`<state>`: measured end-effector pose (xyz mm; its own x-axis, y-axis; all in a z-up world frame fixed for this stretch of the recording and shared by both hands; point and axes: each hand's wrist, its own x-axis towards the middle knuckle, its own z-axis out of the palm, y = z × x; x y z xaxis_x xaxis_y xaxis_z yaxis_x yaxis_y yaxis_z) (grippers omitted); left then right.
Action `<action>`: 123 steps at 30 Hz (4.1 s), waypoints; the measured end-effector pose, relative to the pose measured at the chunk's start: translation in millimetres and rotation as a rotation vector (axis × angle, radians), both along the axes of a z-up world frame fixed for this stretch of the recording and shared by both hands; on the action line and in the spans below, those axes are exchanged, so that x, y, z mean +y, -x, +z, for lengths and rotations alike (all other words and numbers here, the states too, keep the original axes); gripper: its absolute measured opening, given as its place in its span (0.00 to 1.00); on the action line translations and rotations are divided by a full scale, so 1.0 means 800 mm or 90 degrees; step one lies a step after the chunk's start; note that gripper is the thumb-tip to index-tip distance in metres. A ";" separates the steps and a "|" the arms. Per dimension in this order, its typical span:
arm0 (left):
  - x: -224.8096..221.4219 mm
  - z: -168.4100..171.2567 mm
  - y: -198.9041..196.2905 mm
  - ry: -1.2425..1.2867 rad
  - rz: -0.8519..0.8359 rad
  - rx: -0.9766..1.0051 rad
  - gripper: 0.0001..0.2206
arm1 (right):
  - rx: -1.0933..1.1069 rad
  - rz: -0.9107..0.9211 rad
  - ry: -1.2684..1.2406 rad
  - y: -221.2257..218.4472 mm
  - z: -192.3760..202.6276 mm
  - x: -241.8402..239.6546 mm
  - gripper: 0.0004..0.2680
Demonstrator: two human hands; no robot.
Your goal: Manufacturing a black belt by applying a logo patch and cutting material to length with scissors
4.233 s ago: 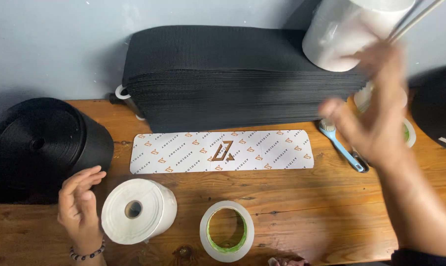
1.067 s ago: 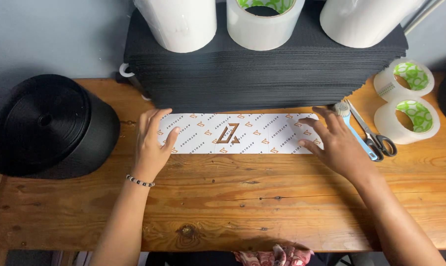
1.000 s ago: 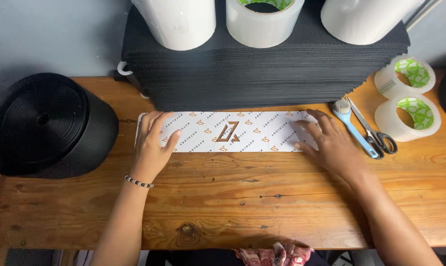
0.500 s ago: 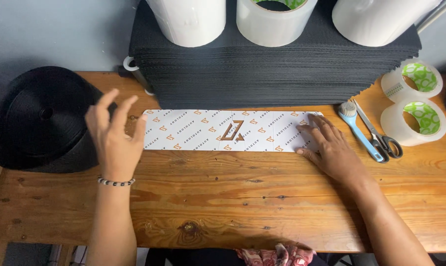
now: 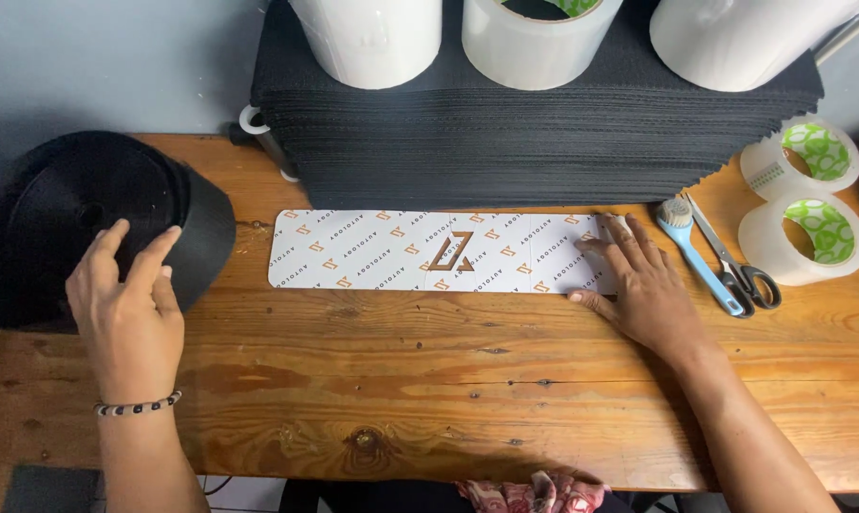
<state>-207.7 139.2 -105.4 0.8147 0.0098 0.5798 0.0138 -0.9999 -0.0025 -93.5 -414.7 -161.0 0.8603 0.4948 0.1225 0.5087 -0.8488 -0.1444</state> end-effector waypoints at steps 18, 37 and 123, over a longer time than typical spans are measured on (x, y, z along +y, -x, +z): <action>-0.060 0.050 0.062 0.238 -0.280 0.126 0.08 | -0.105 -0.034 0.015 0.011 0.013 0.012 0.29; -0.303 0.022 -0.069 0.217 -0.685 0.143 0.06 | 0.020 -0.077 0.015 0.002 0.009 0.018 0.26; -0.101 0.032 -0.059 0.042 -0.144 0.182 0.11 | 0.261 -0.299 -0.467 -0.061 0.051 -0.094 0.06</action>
